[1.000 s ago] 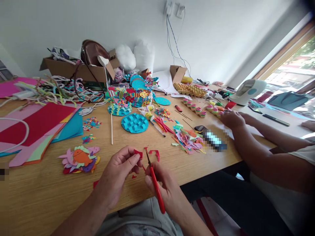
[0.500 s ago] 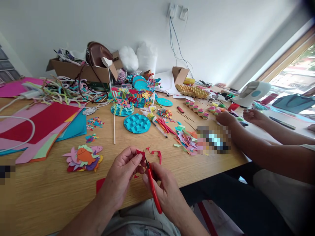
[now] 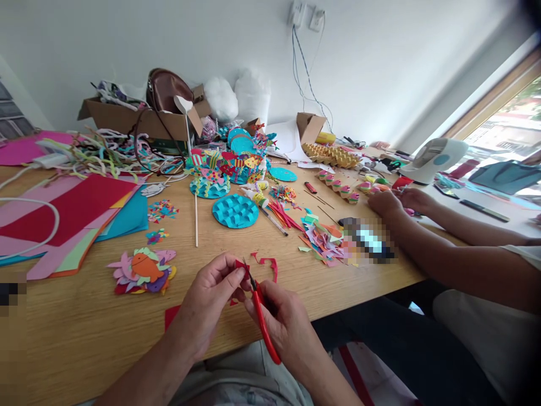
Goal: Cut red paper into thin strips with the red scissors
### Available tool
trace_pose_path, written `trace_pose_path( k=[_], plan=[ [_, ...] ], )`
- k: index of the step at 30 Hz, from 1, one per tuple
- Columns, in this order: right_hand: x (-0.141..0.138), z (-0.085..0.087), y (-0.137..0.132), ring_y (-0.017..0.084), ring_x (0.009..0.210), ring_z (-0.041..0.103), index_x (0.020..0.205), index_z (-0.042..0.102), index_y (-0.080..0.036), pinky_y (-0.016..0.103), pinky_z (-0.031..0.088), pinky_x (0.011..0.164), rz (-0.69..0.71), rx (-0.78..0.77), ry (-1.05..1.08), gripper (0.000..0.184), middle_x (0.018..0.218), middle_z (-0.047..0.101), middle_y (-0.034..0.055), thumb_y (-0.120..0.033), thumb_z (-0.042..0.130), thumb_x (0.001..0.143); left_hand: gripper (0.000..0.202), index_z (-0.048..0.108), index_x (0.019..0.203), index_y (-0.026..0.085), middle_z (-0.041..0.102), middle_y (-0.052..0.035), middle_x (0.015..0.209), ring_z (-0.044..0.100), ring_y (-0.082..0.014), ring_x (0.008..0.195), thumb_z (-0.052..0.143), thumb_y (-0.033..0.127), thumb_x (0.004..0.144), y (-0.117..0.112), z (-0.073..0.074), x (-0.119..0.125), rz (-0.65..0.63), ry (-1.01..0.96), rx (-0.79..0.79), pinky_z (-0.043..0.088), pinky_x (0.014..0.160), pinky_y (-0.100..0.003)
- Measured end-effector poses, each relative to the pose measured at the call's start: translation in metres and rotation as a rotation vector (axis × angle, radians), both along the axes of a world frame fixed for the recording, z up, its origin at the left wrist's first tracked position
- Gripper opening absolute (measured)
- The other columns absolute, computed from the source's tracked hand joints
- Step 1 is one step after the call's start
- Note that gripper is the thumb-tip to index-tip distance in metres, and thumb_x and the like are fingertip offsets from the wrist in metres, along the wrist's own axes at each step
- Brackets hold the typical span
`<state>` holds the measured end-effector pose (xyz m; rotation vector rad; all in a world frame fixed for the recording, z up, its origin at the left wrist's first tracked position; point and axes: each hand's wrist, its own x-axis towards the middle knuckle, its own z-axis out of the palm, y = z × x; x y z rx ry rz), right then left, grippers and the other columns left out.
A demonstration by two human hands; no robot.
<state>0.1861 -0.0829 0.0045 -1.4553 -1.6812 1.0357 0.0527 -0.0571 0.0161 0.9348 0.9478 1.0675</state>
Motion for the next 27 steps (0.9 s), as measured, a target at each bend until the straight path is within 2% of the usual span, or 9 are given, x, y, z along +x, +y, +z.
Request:
trace_pose_path(
  k=[9,18,24,27],
  plan=[
    [0.0035,-0.0022,-0.0030,0.008,0.049,0.025,0.055,0.032,-0.019,0.020,0.020,0.042,0.016,-0.043,-0.033,0.034,0.051,0.028,-0.0068,-0.035,0.054,0.076,0.008,0.056,0.072,0.018,0.059,0.0013,0.065,0.051,-0.0106,0.059,0.056,0.024,0.076,-0.0011,-0.0011,-0.0032,0.014,0.029,-0.013,0.042,0.057,-0.022],
    [0.0037,-0.0033,-0.0014,0.008,0.048,0.025,0.053,0.032,-0.019,0.021,0.020,0.043,0.033,-0.020,-0.084,0.037,0.051,0.028,-0.0065,-0.040,0.053,0.076,0.010,0.056,0.072,0.018,0.059,0.0016,0.064,0.052,-0.0103,0.059,0.057,0.027,0.077,0.0005,-0.0058,-0.0055,0.035,0.018,0.002,0.043,0.057,-0.021],
    [0.0022,-0.0061,-0.0014,0.008,0.048,0.026,0.053,0.033,-0.019,0.021,0.020,0.043,0.028,-0.013,-0.051,0.038,0.051,0.028,-0.0062,-0.042,0.052,0.077,0.011,0.056,0.075,0.018,0.058,0.0014,0.066,0.051,-0.0109,0.062,0.056,0.029,0.078,-0.0033,-0.0070,-0.0059,0.057,-0.049,-0.014,0.043,0.058,-0.021],
    [0.0012,-0.0070,-0.0013,0.008,0.048,0.026,0.053,0.033,-0.019,0.021,0.020,0.043,0.034,-0.001,-0.050,0.038,0.050,0.028,-0.0064,-0.041,0.052,0.076,0.011,0.058,0.072,0.018,0.058,0.0011,0.064,0.051,-0.0110,0.061,0.058,0.028,0.076,-0.0041,-0.0086,-0.0061,0.041,-0.020,-0.026,0.042,0.058,-0.022]
  ],
)
